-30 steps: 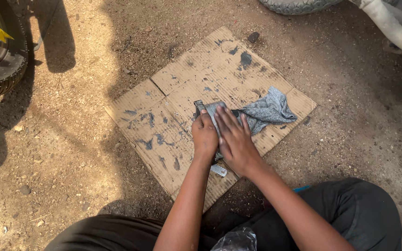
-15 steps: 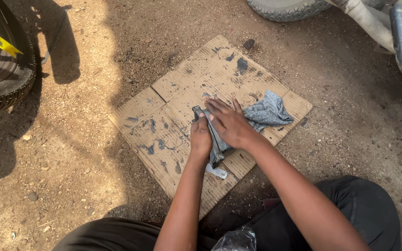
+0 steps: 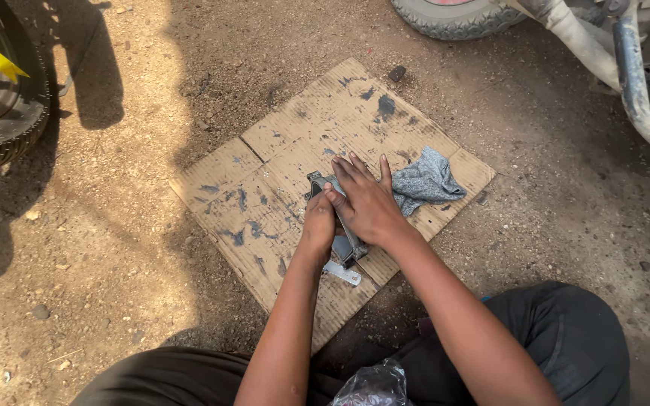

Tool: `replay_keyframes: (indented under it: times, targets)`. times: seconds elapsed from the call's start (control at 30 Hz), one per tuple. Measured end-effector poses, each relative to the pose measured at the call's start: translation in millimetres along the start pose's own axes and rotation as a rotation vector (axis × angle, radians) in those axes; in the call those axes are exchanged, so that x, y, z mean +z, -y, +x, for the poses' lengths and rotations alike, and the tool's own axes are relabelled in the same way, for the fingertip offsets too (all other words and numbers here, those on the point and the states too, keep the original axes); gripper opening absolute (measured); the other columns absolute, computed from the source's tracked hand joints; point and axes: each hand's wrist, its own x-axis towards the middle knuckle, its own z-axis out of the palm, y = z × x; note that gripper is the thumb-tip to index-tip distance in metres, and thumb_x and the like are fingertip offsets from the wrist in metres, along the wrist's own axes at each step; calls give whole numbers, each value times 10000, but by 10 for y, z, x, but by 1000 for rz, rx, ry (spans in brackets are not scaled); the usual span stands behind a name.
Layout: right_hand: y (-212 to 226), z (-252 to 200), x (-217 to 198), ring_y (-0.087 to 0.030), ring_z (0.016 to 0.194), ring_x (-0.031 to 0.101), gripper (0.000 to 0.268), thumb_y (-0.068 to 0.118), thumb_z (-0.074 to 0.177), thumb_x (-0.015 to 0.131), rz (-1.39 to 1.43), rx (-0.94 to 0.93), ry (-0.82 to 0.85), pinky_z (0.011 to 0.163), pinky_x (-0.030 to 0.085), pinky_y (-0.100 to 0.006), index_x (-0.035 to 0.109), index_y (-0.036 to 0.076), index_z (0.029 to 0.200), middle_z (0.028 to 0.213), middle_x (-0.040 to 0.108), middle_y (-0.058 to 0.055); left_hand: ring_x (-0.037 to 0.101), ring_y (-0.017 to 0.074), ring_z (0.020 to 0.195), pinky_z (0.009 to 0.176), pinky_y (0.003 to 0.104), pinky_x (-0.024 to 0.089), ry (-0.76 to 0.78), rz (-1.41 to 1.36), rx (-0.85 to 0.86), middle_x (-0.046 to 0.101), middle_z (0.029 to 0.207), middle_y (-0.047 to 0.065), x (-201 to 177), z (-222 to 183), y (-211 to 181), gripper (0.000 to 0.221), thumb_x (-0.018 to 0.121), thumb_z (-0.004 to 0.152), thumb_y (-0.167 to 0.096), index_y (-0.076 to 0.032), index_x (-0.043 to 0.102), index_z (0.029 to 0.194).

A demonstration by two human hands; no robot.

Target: The person cleans and sands an aluminum engine cover by hand while sitting on the ground. They use a small green tool to scrape edges, a red abrasive pad to sand the flat and curved surfaces, and a grey cloth to wipe away debris.

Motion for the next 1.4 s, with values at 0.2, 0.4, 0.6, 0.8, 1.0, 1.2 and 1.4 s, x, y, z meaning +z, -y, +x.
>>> replay_keyframes:
  times: [0.2, 0.4, 0.6, 0.8, 1.0, 1.2, 1.4]
  targets:
    - [-37, -624, 419, -262, 1581, 78, 886, 672, 988, 94, 60, -241, -277, 1213, -85, -612, 120, 82, 1648, 1732, 109, -89, 565, 193, 709, 690, 333, 493, -173, 21, 196, 643, 773, 112, 106, 125, 104, 564, 439, 1084, -422, 47, 652, 856]
    - [-126, -855, 668, -313, 1586, 19, 827, 675, 984, 63, 56, -151, -278, 1204, -129, -625, 116, 185, 1648, 1731, 84, -22, 618, 235, 722, 730, 376, 509, -225, 183, 186, 694, 785, 157, 235, -105, -13, 601, 378, 1059, -428, 67, 666, 875]
    - [-219, 210, 29, -274, 1601, 6, 815, 689, 970, 58, 33, -98, 38, 1208, -178, -600, 219, 215, 1613, 1710, 180, 28, 616, 214, 778, 749, 384, 520, -187, 219, 300, 703, 829, 165, 168, -3, 72, 568, 397, 1072, -436, 62, 658, 985]
    - [-141, -75, 242, -311, 1570, 27, 852, 694, 969, 81, 120, -140, -113, 1172, -157, -630, 209, 172, 1630, 1709, 152, -35, 654, 240, 814, 787, 383, 534, -203, 210, 235, 724, 882, 193, 103, 102, 115, 621, 407, 1064, -464, 87, 689, 1029]
    - [-165, -949, 684, -290, 1588, 64, 771, 672, 1010, 95, -7, -157, -222, 1215, -94, -602, 221, 213, 1616, 1715, 151, 3, 677, 272, 845, 810, 383, 537, -125, 243, 137, 733, 949, 230, 18, 84, -72, 652, 407, 1057, -477, 112, 687, 1077]
    - [-116, -31, 318, -290, 1567, 106, 722, 567, 1016, 193, 75, -205, -249, 1188, -96, -619, 298, 187, 1620, 1687, 248, -16, 651, 201, 920, 849, 341, 533, 16, 208, 197, 734, 990, 172, -125, 115, -87, 567, 419, 1060, -433, 77, 666, 1082]
    - [-49, -38, 174, -218, 1570, 172, 626, 508, 1060, 242, 83, -62, -114, 1251, -50, -557, 317, 188, 1593, 1673, 270, 28, 623, 217, 821, 784, 361, 527, -110, 259, 178, 710, 880, 200, -60, 160, 30, 591, 461, 1041, -449, 97, 678, 975]
